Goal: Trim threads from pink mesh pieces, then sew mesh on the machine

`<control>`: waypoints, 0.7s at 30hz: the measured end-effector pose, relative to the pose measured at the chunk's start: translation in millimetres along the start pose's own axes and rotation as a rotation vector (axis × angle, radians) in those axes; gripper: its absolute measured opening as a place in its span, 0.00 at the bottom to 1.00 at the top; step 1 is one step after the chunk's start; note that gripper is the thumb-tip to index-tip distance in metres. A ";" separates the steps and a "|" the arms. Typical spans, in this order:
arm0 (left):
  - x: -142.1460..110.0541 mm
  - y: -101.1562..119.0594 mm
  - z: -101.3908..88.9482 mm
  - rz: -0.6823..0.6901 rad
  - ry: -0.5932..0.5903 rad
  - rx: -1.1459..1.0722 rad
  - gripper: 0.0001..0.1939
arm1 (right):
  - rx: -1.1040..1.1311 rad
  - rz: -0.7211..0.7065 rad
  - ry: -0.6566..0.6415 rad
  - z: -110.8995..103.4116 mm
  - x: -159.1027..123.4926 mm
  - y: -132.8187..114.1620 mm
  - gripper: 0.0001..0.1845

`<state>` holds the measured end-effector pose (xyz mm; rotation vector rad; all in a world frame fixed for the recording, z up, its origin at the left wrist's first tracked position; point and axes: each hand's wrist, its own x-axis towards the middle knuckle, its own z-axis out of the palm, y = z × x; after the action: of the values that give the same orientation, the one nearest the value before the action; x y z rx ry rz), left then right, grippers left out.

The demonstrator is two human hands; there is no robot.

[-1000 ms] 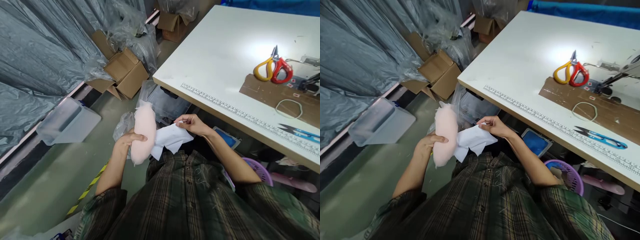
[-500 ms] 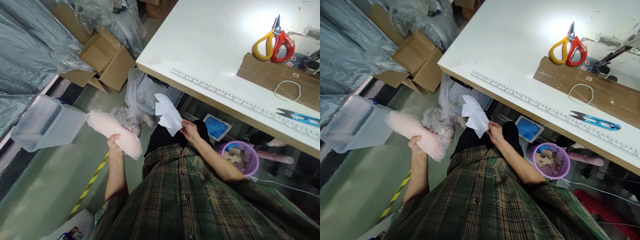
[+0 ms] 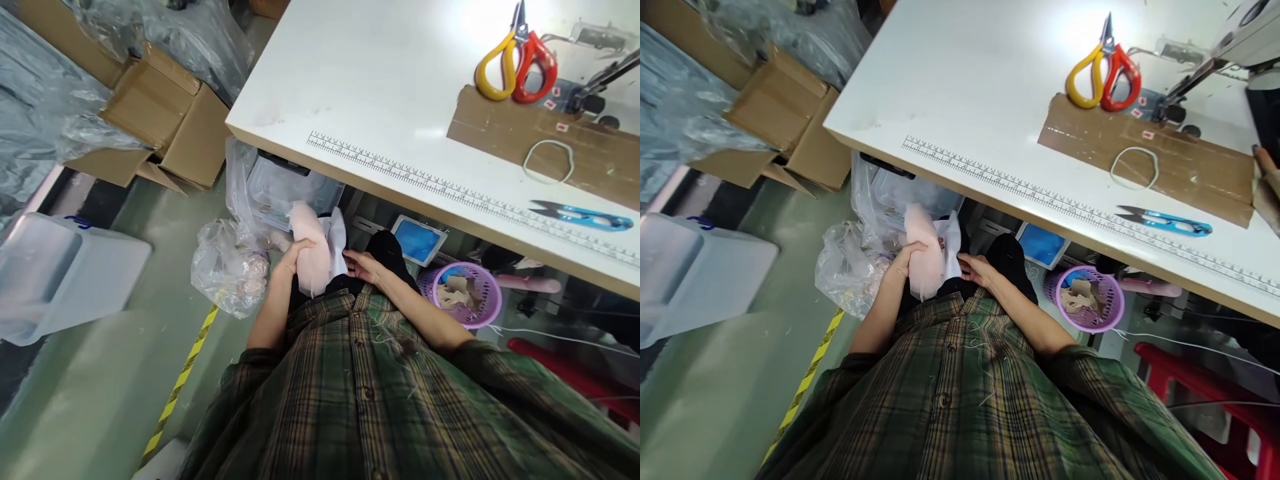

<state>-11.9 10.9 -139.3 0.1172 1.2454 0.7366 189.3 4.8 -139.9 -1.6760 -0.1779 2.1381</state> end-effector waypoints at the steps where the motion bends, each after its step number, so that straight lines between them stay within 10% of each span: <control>1: -0.3 -0.1 -2.7 -0.046 -0.003 0.021 0.23 | 0.000 -0.007 0.006 0.2 4.5 -5.1 0.12; 9: -9.6 -3.0 2.0 -0.016 0.080 0.018 0.21 | -0.074 -0.124 0.048 -13.0 7.5 -21.0 0.26; 21: -12.2 -1.5 13.6 -0.029 0.232 0.139 0.19 | -0.761 -0.423 0.303 -37.2 6.9 -13.1 0.09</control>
<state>-0.7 7.0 -125.4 0.1301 1.5171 0.6514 226.6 13.7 -151.4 -2.0757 -1.2539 1.5511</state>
